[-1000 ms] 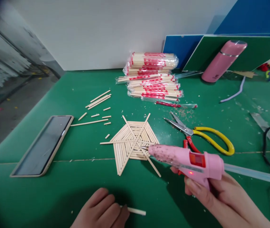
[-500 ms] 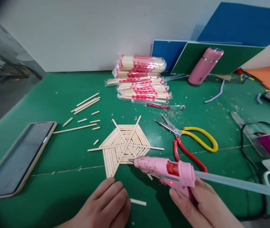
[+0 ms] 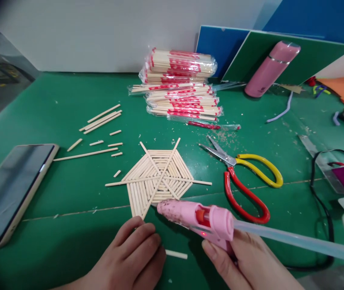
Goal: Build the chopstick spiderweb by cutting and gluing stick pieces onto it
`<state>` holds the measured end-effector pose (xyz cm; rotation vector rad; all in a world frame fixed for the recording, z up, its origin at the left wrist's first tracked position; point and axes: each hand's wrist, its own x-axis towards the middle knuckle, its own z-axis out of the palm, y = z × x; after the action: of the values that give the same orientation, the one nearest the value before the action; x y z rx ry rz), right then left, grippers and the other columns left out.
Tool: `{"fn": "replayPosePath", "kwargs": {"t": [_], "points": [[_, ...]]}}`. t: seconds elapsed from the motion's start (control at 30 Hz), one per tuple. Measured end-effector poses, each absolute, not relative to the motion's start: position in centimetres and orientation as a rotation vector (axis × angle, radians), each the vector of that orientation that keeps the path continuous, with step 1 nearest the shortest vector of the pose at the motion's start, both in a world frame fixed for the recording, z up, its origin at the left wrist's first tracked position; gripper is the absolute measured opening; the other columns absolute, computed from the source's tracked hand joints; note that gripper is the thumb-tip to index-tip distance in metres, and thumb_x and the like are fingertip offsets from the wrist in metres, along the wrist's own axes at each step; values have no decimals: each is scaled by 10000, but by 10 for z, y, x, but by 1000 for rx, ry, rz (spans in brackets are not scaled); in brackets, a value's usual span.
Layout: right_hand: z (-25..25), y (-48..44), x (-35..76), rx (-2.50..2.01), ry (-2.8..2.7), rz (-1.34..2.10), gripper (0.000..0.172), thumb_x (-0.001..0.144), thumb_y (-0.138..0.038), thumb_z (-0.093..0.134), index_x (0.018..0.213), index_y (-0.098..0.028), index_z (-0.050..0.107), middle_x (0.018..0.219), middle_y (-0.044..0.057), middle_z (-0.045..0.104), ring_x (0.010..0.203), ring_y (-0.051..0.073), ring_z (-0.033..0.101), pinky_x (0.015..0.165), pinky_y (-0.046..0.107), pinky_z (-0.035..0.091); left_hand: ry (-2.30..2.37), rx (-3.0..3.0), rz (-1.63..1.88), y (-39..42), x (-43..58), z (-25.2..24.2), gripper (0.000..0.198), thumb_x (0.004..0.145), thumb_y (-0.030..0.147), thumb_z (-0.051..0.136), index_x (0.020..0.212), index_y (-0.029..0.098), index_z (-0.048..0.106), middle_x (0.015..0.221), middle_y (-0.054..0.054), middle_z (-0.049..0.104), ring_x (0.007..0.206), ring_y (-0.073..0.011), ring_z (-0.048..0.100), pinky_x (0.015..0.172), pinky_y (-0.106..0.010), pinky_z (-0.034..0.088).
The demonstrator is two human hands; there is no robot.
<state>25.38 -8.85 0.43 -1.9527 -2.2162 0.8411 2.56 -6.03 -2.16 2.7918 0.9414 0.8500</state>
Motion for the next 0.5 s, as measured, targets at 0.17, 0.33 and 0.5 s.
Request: {"fn": "replayPosePath", "kwargs": {"t": [0.17,0.33,0.5], "points": [[-14,-92,267,-1883,-2245,825,354,813,-400,474,1151,-308,526,1075,7,631,937,200,608,784,283,524,974,2746,985,-61,30,-29,253,800,80,403,633,166,573,635,-1,556,688,-144,502,753,-343,386],[-19,-93,270,-1924,-2287,841,343,834,-387,454,1162,-302,507,1113,7,609,966,178,596,813,265,508,972,2723,1106,-63,35,-38,268,803,102,402,601,168,566,623,-1,555,682,-144,488,753,-347,377],[-16,-93,269,-1891,-2331,846,351,835,-392,448,1159,-274,513,1086,29,622,946,184,604,785,254,520,979,2722,1005,-62,31,-29,276,804,95,405,600,165,575,618,-4,561,675,-142,493,733,-337,382]]}}
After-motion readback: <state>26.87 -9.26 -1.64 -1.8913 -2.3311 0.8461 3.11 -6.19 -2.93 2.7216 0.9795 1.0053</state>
